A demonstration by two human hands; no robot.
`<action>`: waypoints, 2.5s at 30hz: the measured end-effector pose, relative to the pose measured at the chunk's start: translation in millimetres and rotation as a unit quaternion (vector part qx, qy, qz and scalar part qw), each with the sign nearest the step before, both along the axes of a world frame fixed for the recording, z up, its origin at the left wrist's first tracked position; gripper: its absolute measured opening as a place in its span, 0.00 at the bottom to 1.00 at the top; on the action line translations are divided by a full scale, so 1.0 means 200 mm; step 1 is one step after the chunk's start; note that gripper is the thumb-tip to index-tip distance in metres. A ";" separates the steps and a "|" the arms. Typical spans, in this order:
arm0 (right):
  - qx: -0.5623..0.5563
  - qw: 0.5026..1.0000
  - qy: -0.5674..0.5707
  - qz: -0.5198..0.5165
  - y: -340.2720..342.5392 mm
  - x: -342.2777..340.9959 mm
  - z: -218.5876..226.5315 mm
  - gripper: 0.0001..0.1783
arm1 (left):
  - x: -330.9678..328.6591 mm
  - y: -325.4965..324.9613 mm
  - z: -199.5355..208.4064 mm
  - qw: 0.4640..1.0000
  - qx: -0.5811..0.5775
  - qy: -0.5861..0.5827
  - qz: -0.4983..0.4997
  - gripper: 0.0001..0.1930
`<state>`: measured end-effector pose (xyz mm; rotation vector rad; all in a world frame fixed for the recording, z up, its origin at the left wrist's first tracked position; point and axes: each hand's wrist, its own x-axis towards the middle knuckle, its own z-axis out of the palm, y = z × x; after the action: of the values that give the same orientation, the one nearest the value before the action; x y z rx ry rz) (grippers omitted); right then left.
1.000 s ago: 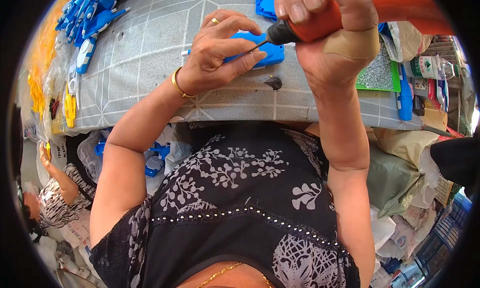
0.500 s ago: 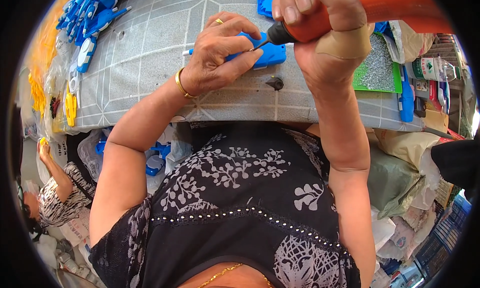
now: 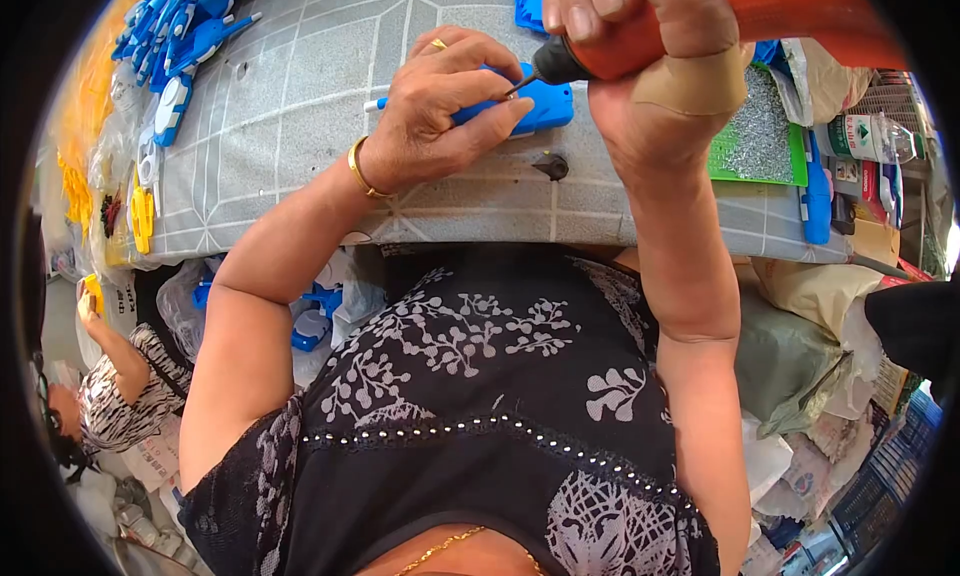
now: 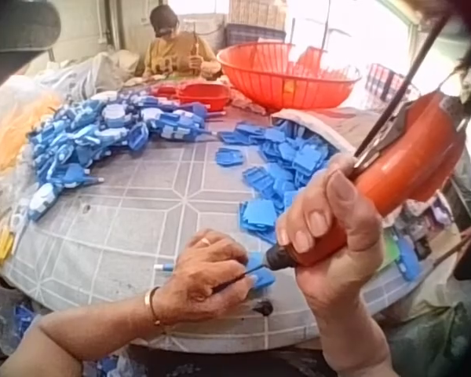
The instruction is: Assembling blue plastic toy parts by driving screws into them using an electric screwdriver.
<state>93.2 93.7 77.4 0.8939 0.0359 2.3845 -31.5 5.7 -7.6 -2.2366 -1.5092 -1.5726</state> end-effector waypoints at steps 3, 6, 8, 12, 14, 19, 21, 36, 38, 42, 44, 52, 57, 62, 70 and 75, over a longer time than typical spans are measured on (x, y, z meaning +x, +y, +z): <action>-0.022 0.999 -0.006 0.033 -0.01 0.00 0.01 0.10 | 0.00 0.00 -0.01 1.000 0.008 0.002 0.009 0.07; -0.017 1.000 -0.002 0.025 0.00 0.00 0.02 0.10 | 0.00 0.00 0.00 1.000 0.009 0.004 0.008 0.07; -0.018 1.000 0.000 0.025 0.00 0.00 0.01 0.10 | -0.01 -0.01 0.01 1.000 -0.001 0.015 0.011 0.06; -0.026 0.999 -0.008 0.034 0.00 0.01 0.02 0.10 | -0.01 -0.01 0.02 1.000 -0.013 0.027 0.009 0.06; -0.016 1.000 -0.015 0.018 0.00 0.00 0.02 0.10 | -0.01 -0.02 0.02 0.999 -0.016 0.027 0.010 0.06; 0.225 0.712 -0.481 -0.460 -0.09 0.09 0.11 0.10 | -0.01 -0.03 0.02 0.999 -0.014 0.027 0.017 0.06; 0.227 0.710 -0.480 -0.463 -0.06 0.07 0.09 0.10 | -0.01 -0.03 0.02 0.999 -0.015 0.024 0.016 0.06; 0.219 0.706 -0.482 -0.469 -0.04 0.07 0.10 0.11 | -0.01 -0.01 0.02 0.999 -0.016 0.023 0.026 0.07; -0.012 0.999 -0.036 0.004 0.01 0.00 0.04 0.11 | -0.01 -0.01 0.02 0.999 -0.012 0.022 0.024 0.07; 0.222 0.706 -0.486 -0.464 -0.06 0.07 0.11 0.11 | -0.01 -0.02 0.01 0.999 -0.016 0.025 0.029 0.07; 0.228 0.700 -0.488 -0.470 -0.06 0.08 0.11 0.12 | -0.01 -0.02 0.01 0.999 -0.015 0.027 0.029 0.07; 0.232 0.699 -0.484 -0.473 -0.06 0.08 0.10 0.12 | -0.01 -0.02 0.01 0.998 -0.011 0.038 0.046 0.07; 0.230 0.691 -0.490 -0.478 -0.06 0.06 0.10 0.13 | -0.02 -0.02 0.01 0.997 -0.011 0.051 0.063 0.07; 0.229 0.698 -0.488 -0.471 -0.06 0.06 0.11 0.13 | -0.02 -0.02 0.01 0.997 -0.009 0.055 0.062 0.07; 0.229 0.704 -0.483 -0.468 -0.06 0.06 0.10 0.13 | -0.02 -0.03 0.02 0.996 -0.014 0.058 0.063 0.07; 0.227 0.704 -0.484 -0.468 -0.06 0.06 0.10 0.13 | -0.02 -0.03 0.02 0.996 -0.006 0.061 0.065 0.07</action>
<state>104.3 82.3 98.3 -0.2943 -1.1625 1.5557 -34.5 0.0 -3.9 -2.1484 -1.5975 -1.3708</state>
